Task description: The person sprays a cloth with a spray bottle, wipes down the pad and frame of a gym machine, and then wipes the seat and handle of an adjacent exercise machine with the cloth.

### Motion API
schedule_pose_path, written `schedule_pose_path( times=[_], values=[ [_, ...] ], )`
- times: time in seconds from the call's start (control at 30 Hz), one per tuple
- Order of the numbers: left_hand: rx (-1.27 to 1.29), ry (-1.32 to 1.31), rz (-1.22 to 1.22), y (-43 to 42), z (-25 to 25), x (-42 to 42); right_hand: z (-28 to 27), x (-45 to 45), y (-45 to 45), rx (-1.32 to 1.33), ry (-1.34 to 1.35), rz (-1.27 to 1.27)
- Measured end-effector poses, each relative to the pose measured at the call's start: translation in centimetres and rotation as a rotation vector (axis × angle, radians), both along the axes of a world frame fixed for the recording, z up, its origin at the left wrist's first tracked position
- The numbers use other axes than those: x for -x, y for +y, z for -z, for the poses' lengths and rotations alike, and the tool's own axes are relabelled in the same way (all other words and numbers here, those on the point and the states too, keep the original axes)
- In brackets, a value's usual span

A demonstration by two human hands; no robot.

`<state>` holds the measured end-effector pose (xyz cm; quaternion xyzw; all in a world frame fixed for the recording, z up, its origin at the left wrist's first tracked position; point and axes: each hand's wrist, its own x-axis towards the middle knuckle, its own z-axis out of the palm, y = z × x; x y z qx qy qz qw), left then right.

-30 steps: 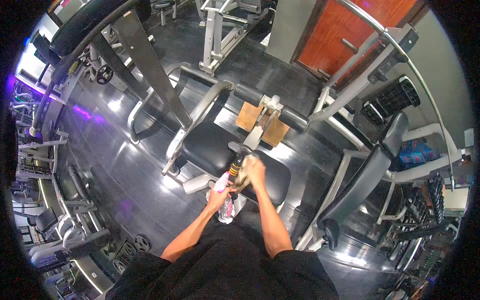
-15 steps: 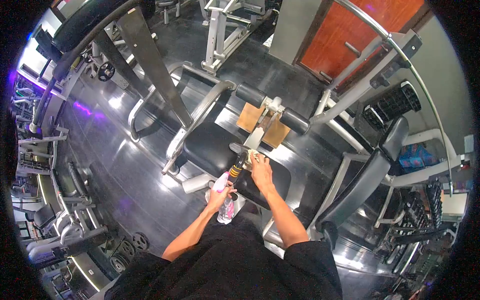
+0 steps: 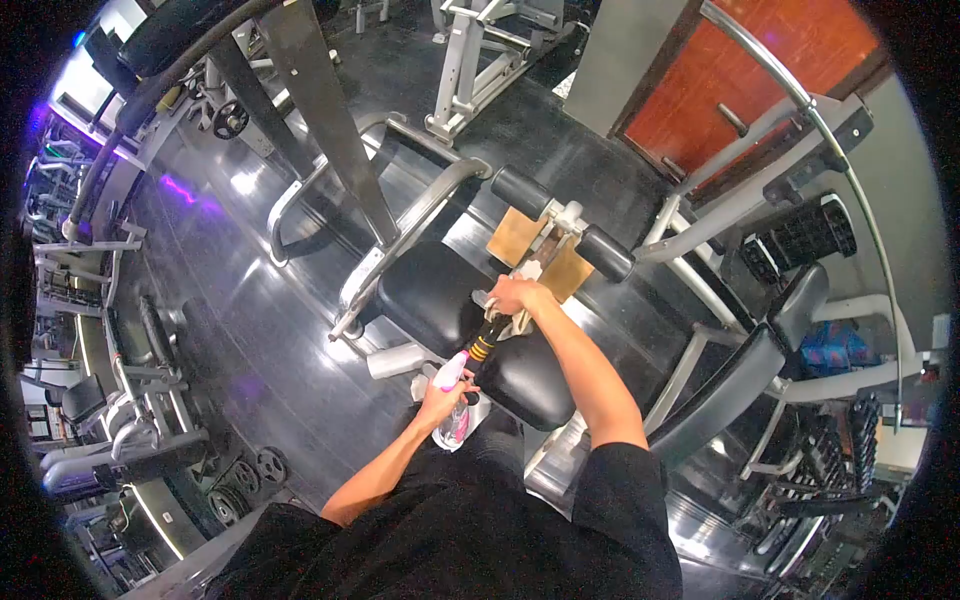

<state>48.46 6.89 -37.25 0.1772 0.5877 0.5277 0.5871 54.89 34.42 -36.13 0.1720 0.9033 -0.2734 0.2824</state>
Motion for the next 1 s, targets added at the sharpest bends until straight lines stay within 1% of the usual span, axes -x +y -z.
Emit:
schedule_pose_path(
  times=[0.07,0.1,0.17,0.23,0.33,0.4,0.43,0.47,0.5,0.53,0.57,0.6,0.63,0.67,0.7,0.77,0.8,0.83,0.9,0.93,1.0],
  values=[
    [0.001,0.018,0.021,0.0,0.0,-0.2,-0.5,1.2,-0.2,-0.143,-0.137,0.053],
    [0.013,0.018,0.013,0.1,-0.4,-0.2,0.1,1.6,-0.6,-0.143,-0.138,0.053],
    [0.025,0.022,0.001,0.2,-0.9,-0.1,0.5,2.8,-1.9,-0.432,-0.086,-0.035],
    [0.024,0.041,0.009,0.2,-1.1,-0.1,-0.2,2.8,-2.6,-0.444,-0.061,-0.014],
    [0.015,0.053,0.047,0.0,0.0,-0.1,-1.0,2.5,-2.6,-0.44,-0.055,-0.036],
    [0.026,0.016,0.05,-0.1,-0.2,-0.6,-1.6,3.6,-1.2,-0.096,-0.3,-0.207],
    [0.037,-0.011,0.054,-0.2,-0.4,-0.7,-1.9,3.9,-0.6,-0.097,-0.301,-0.207],
    [-0.003,0.0,-0.009,-0.4,-0.7,-1.3,-2.9,4.3,-0.2,0.001,-0.351,-0.202],
    [-0.001,0.001,-0.006,-0.5,-0.6,-1.3,-3.8,4.6,0.1,0.103,-0.399,-0.194],
    [-0.045,-0.017,-0.041,-0.5,-0.4,-1.3,-4.7,4.9,0.1,0.029,-0.339,-0.15],
    [-0.089,-0.037,-0.076,-0.5,-0.3,-1.4,-3.9,4.5,-0.1,0.031,-0.341,-0.146],
    [-0.031,-0.047,-0.062,-0.4,-0.4,-1.3,-2.6,3.7,-0.5,-0.09,0.03,0.036],
    [-0.032,-0.048,-0.062,-0.4,-0.6,-1.3,-1.2,3.1,-0.9,-0.208,0.403,0.216],
    [-0.047,-0.035,-0.057,-0.4,-0.6,-1.3,-2.4,3.2,-2.2,-0.225,0.49,0.299],
    [-0.062,-0.021,-0.052,-0.4,-0.6,-1.2,-1.6,2.7,-2.9,-0.225,0.492,0.295],
    [-0.064,-0.006,-0.079,-0.2,-1.0,-1.5,0.3,2.0,-3.4,-0.396,0.292,0.057],
    [-0.062,0.006,-0.102,-0.3,-1.1,-1.4,0.9,1.9,-3.2,-0.254,0.256,0.138],
    [-0.06,0.008,-0.103,-0.3,-1.2,-1.3,1.3,1.3,-2.6,-0.251,0.259,0.138],
    [-0.076,0.101,-0.071,-0.1,-1.2,-1.3,0.8,0.2,-1.1,-0.165,0.048,0.002],
    [-0.09,0.089,-0.093,-0.1,-1.2,-1.3,0.8,-0.3,-0.5,-0.167,0.043,0.002],
    [-0.094,0.084,-0.091,0.1,-1.1,-1.2,1.7,-0.9,0.9,-0.081,-0.037,0.094]
  ],
)
